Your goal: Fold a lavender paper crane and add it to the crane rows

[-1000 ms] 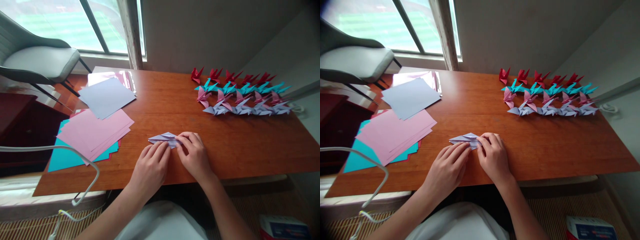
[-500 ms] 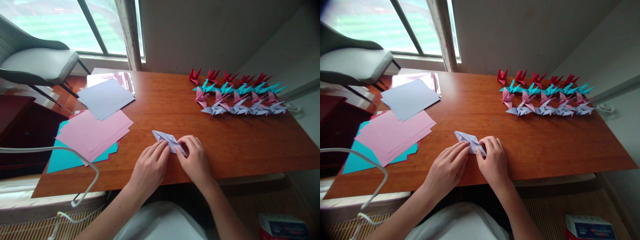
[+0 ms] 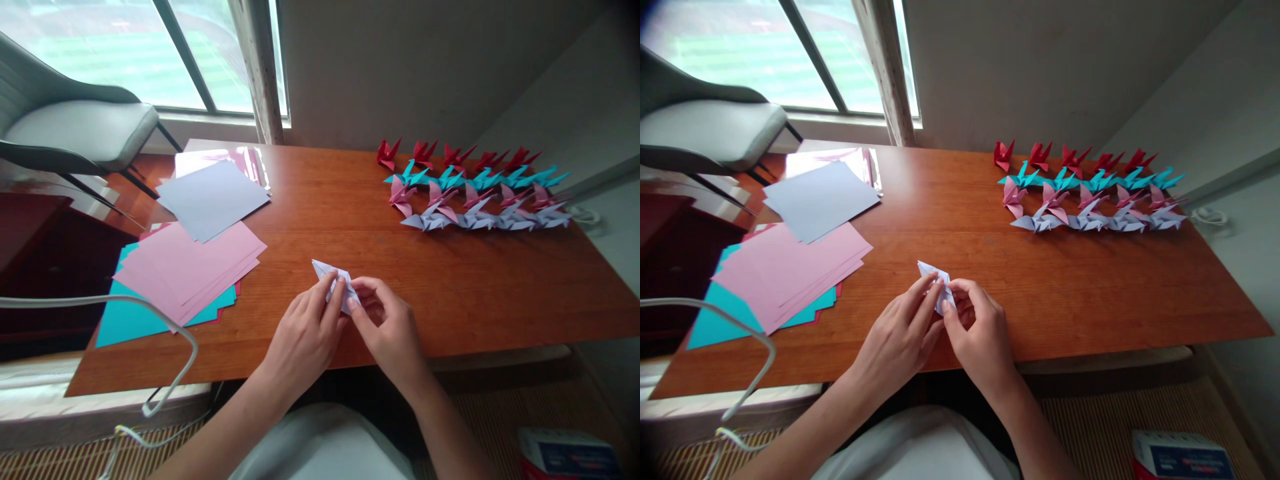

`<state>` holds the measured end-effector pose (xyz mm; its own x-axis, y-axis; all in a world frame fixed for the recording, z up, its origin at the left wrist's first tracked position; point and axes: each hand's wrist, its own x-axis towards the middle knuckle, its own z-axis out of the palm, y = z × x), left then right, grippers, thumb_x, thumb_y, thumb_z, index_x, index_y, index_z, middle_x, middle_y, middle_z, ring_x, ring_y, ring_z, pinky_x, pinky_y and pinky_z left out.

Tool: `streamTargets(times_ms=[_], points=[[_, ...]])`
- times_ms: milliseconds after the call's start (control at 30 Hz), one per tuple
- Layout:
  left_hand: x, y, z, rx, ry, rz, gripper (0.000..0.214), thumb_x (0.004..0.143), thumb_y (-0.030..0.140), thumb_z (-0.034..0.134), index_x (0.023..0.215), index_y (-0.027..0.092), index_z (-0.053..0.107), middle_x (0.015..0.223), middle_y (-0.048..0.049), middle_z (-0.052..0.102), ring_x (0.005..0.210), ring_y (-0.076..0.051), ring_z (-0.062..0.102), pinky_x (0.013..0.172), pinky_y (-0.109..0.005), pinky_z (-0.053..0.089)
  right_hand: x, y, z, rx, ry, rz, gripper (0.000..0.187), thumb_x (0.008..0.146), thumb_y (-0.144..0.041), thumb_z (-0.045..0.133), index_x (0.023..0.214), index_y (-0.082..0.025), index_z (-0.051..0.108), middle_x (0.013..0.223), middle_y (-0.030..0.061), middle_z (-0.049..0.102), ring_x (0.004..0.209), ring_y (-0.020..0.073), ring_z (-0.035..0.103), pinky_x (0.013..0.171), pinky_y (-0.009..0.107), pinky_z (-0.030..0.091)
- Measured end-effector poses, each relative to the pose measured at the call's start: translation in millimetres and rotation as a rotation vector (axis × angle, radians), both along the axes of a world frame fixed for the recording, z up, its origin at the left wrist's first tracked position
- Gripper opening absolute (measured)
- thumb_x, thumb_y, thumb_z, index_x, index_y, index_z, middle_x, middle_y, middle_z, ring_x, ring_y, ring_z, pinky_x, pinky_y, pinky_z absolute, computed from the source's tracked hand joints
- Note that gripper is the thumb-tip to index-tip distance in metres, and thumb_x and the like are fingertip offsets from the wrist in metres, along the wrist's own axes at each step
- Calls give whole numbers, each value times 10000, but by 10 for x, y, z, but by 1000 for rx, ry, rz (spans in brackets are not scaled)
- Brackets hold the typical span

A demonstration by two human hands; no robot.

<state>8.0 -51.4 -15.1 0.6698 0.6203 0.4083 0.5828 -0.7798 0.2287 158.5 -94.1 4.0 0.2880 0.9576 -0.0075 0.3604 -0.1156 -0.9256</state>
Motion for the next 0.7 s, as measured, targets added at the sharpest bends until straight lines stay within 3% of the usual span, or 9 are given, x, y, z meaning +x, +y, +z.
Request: streamTargets(times_ms=[200, 300, 367, 467, 533, 700], points=[[-28, 66, 11, -99, -233, 23, 389, 902, 90, 523, 1283, 123, 593, 1247, -130, 705, 1109, -252, 682, 936, -372, 532, -28, -49, 122, 91, 106, 147, 259, 933, -295, 613, 1191, -274, 614, 1121, 31, 685, 961, 172, 668, 822, 289, 558], [-35, 101, 57, -349, -438, 87, 343, 903, 77, 525, 1203, 179, 656, 1172, -71, 744, 1059, -199, 708, 928, -307, 540, 10, -51, 126, 144, 83, 178, 267, 946, -299, 588, 1212, -275, 605, 1130, 43, 669, 1009, 192, 652, 859, 323, 554], [-23, 120, 99, -578, -607, 132, 284, 918, 111, 548, 1154, 195, 682, 1127, -49, 760, 1023, -175, 721, 915, -273, 550, 54, -31, 108, 201, -42, 128, 253, 936, -278, 592, 1187, -260, 618, 1138, 59, 660, 1054, 214, 633, 896, 358, 542], [11, 136, 158, -882, -856, 187, 220, 896, 190, 630, 1105, 172, 695, 1115, -65, 759, 996, -188, 726, 869, -271, 575, 126, 15, 72, 272, -274, 48, 249, 915, -241, 606, 1161, -248, 638, 1183, 87, 645, 1142, 252, 591, 1002, 443, 489], [37, 136, 181, -1045, -955, 199, 225, 870, 228, 675, 1078, 147, 701, 1117, -90, 757, 1008, -212, 722, 869, -294, 579, 157, 44, 49, 278, -323, 51, 254, 913, -237, 602, 1163, -249, 638, 1207, 94, 647, 1178, 265, 579, 1047, 478, 458], [78, 101, 152, -1279, -1051, 182, 272, 847, 262, 711, 1086, 132, 704, 1168, -129, 743, 1101, -257, 692, 970, -375, 542, 152, 84, -18, 133, -130, 89, 174, 931, -275, 582, 1080, -246, 667, 1063, 59, 732, 960, 220, 695, 830, 352, 573]])
